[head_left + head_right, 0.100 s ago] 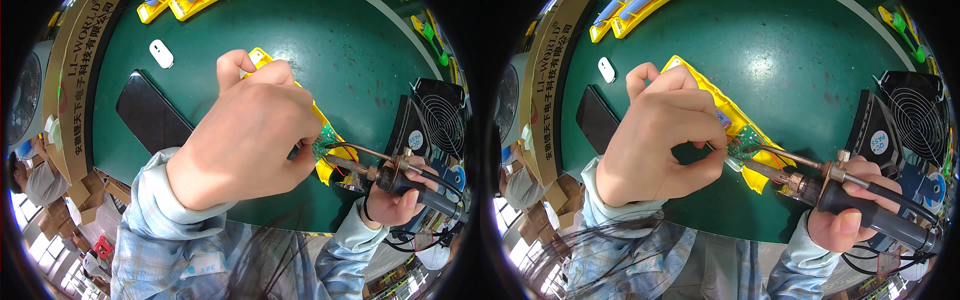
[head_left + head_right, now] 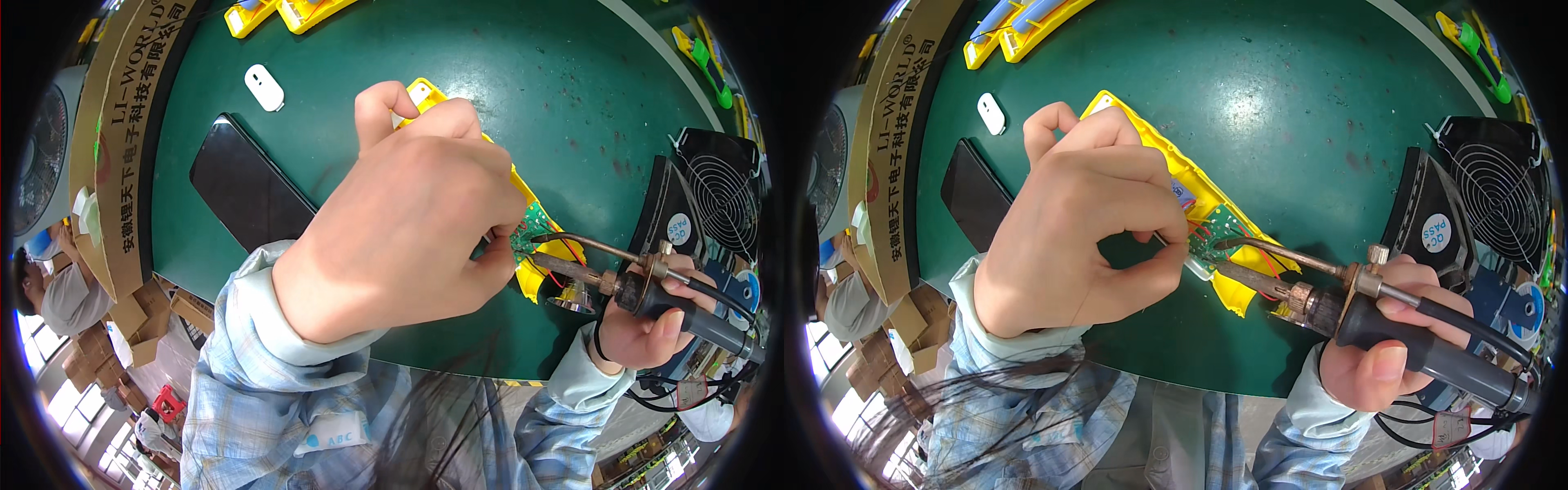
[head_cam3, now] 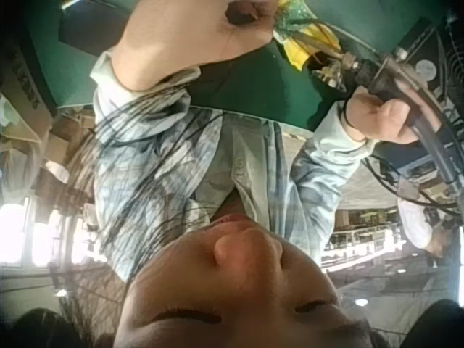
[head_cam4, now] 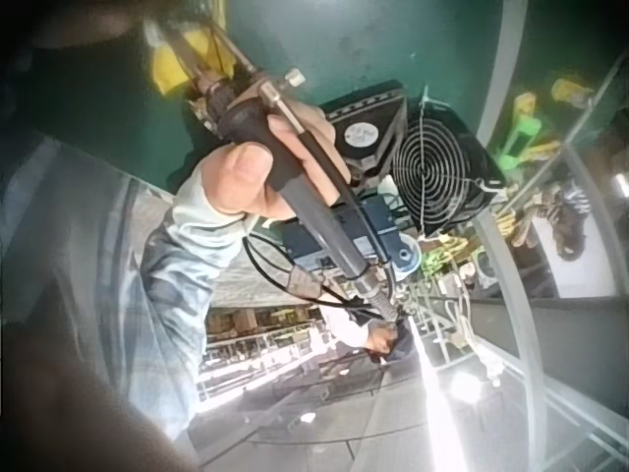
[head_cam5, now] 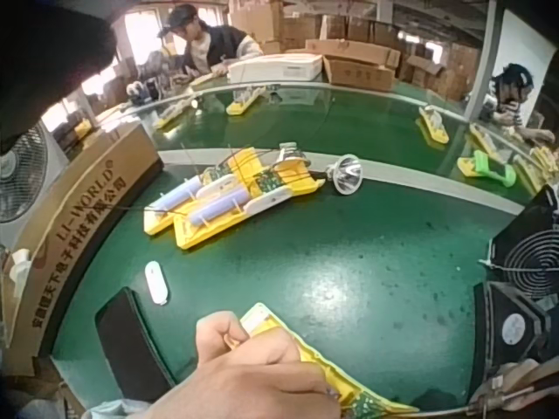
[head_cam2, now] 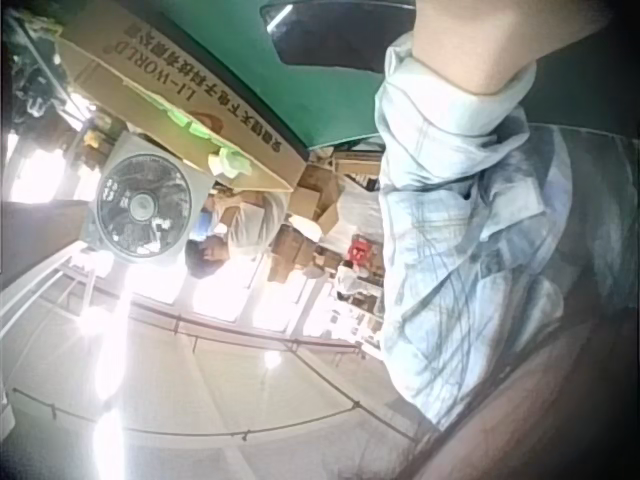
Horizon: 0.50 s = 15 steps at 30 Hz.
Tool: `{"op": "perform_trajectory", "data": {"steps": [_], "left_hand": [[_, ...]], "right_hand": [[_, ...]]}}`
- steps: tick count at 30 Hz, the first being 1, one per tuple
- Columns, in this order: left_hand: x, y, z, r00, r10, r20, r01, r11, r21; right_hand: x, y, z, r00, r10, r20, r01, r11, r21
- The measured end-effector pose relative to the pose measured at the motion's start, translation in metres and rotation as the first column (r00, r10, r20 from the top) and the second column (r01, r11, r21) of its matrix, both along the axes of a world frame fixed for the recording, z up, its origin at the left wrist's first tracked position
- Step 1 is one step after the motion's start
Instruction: The person solders internal wiring and components for hand-held flashlights, connecting circuit boards and batteries within flashlight casings using a soldering iron.
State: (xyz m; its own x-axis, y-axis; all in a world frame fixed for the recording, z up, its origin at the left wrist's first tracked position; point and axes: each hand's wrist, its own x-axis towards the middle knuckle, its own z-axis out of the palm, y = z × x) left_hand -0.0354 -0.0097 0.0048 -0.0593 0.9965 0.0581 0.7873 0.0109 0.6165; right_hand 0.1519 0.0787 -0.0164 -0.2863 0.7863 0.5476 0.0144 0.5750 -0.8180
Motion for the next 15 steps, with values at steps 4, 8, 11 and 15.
{"op": "perform_trajectory", "data": {"steps": [4,8,11,15], "left_hand": [[0.0005,0.0002,-0.001,1.0,0.005,0.006,-0.005,1.0,0.019],[0.0003,0.0004,-0.0007,1.0,0.01,0.005,-0.01,1.0,0.015],[-0.0005,0.0005,-0.0007,1.0,0.003,0.006,-0.003,1.0,0.015],[-0.0007,0.0008,-0.001,1.0,-0.009,0.006,0.009,1.0,0.011]], "right_hand": [[0.0011,0.0006,-0.0005,1.0,0.009,-0.004,-0.009,1.0,-0.008],[0.0008,0.0002,-0.0012,1.0,0.009,0.008,-0.009,1.0,0.007],[0.0003,-0.0002,-0.0001,1.0,0.007,0.008,-0.007,1.0,-0.009],[0.0045,0.004,-0.0027,0.992,0.126,-0.015,-0.125,0.991,0.049]]}}
